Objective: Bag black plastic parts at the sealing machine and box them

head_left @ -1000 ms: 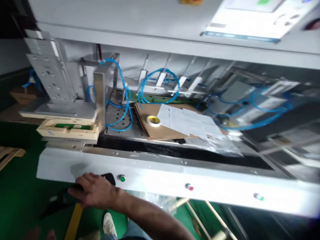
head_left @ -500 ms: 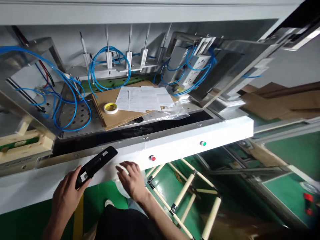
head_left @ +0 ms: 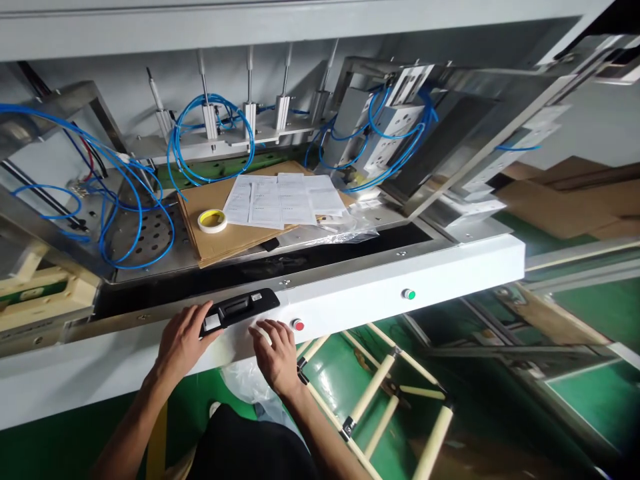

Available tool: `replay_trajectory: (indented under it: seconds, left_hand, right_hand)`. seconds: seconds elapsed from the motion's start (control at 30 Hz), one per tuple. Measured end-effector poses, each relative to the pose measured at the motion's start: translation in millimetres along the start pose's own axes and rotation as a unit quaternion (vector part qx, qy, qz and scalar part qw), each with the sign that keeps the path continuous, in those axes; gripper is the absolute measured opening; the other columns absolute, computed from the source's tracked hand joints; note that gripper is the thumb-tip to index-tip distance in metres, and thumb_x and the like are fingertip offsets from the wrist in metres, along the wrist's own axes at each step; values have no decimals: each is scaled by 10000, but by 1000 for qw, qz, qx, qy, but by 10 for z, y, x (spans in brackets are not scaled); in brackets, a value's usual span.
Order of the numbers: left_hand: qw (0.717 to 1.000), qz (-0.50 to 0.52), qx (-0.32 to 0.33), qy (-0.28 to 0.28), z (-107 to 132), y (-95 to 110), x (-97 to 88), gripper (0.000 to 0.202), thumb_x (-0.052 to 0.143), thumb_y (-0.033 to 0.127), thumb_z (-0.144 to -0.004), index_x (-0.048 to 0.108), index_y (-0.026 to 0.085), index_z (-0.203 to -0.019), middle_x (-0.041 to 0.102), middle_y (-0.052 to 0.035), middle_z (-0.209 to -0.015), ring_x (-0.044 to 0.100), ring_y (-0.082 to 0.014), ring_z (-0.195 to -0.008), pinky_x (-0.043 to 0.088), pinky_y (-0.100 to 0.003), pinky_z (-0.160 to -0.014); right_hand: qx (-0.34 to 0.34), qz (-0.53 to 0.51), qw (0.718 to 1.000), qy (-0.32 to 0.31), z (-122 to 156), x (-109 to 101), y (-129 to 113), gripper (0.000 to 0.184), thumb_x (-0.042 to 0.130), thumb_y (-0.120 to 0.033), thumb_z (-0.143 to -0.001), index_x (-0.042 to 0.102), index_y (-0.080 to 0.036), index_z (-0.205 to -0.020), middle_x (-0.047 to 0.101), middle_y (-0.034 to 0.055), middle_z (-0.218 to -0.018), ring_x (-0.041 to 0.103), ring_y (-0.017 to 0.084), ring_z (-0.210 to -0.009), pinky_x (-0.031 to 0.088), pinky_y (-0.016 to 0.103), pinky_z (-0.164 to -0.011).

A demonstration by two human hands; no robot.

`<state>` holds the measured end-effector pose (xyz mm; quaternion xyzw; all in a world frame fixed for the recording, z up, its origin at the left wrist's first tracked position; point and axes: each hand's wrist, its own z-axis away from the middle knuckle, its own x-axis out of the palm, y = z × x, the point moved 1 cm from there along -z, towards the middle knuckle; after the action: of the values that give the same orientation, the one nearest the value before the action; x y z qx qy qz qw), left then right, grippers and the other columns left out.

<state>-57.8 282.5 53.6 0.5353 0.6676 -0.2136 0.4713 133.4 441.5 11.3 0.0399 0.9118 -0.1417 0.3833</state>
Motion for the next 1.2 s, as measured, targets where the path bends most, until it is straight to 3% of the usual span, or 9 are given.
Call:
replay_trajectory:
  seconds: [0.17, 0.3, 0.63, 0.9, 1.03, 1.13, 1.2]
  left_hand:
    - [1000, 17, -15, -18, -21, -100, 130, 514, 453, 603, -1084, 564, 199, -1383, 733, -134, -1228, 718, -317, -1072, 581, -414, -846]
    - [1000, 14, -8, -26, 2, -146, 141, 463, 558, 540, -1060, 566, 207, -1382, 736, -113, -1200, 715, -317, -1063, 589, -417, -853]
    - [997, 36, 46, -50, -157, -108, 88, 486, 719, 439, -994, 563, 213, -1395, 722, -112, -1170, 699, -302, -1075, 572, -416, -908]
    - [996, 53, 13, -69, -157, -54, 200, 534, 815, 342, -912, 590, 196, -1374, 719, -112, -1200, 694, -317, -1101, 588, -456, -939]
    - [992, 108, -8, -63, -133, -87, 57, 602, 782, 347, -925, 542, 211, -1460, 685, -116, -1338, 671, -311, -1210, 581, -466, -1020]
    - [985, 163, -25, -54, 52, -174, -111, 682, 811, 380, -875, 520, 217, -1470, 603, -129, -1489, 602, -322, -1343, 548, -480, -1101]
    - [985, 168, -23, -40, 230, -241, -194, 552, 797, 363, -886, 585, 220, -1375, 617, -122, -1478, 590, -323, -1357, 536, -482, -1113]
  right_hand:
    - [18, 8, 1000, 10, 4, -10, 90, 264, 575, -115, -992, 697, -217, -1204, 758, 84, -1139, 645, 232, -1123, 480, 411, -1006]
    - [12, 16, 1000, 13, 3, -20, 190, 247, 621, -129, -994, 708, -233, -1200, 769, 73, -1129, 639, 242, -1162, 457, 421, -1040]
    - [17, 8, 1000, 19, -60, -32, 154, 281, 668, -112, -964, 712, -244, -1208, 774, 56, -1117, 647, 225, -1142, 444, 417, -1064]
    - [25, 14, 999, 30, -163, -74, 147, 237, 664, -128, -961, 711, -257, -1155, 755, 59, -1087, 653, 231, -1113, 474, 437, -1045]
    - [5, 15, 1000, 27, -274, -60, 178, 139, 605, -132, -988, 682, -229, -1053, 745, 92, -1211, 636, 255, -1250, 439, 484, -1132]
    - [-7, -7, 1000, 4, -354, -46, 212, 144, 563, -116, -999, 659, -218, -1032, 761, 86, -1189, 653, 234, -1236, 416, 479, -1162]
    - [-7, -18, 1000, -6, -389, -48, 238, 156, 559, -117, -995, 662, -219, -1054, 765, 87, -1187, 661, 231, -1221, 433, 466, -1139]
